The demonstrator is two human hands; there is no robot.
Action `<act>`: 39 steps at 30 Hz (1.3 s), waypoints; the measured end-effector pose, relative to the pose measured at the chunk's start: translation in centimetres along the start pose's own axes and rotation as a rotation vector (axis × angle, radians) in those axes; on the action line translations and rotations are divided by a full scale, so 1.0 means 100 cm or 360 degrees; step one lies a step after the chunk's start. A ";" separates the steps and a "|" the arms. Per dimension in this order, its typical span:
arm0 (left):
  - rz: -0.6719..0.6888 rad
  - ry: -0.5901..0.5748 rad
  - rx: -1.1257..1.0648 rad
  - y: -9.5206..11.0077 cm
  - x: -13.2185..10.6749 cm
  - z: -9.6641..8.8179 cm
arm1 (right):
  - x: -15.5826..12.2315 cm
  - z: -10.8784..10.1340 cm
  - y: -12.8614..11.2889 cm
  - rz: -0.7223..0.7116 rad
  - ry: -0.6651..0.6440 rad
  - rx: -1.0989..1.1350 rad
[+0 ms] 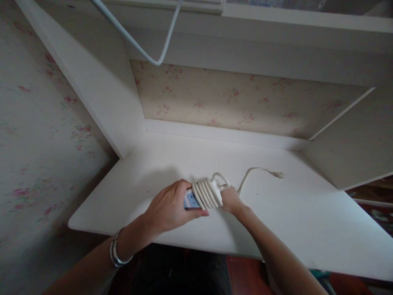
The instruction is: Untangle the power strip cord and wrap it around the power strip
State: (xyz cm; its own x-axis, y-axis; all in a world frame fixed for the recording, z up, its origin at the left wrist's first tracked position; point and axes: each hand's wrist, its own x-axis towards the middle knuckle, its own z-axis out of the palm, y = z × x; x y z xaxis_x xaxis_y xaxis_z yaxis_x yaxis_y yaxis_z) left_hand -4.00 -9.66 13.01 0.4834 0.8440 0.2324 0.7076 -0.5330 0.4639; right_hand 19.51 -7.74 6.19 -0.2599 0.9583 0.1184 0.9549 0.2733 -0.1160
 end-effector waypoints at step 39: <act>0.0685 -0.0400 0.0368 0.018 -0.018 0.018 | 0.044 -0.041 -0.005 -0.0267 0.0455 -0.0101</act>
State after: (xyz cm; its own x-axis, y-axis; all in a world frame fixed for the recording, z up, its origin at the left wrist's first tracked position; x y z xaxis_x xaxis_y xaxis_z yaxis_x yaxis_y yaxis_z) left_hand -2.68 -12.29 11.90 0.8425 0.5216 0.1351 0.4998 -0.8502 0.1655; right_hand 18.46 -3.99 10.79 -0.3719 0.8361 0.4033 0.9116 0.4109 -0.0111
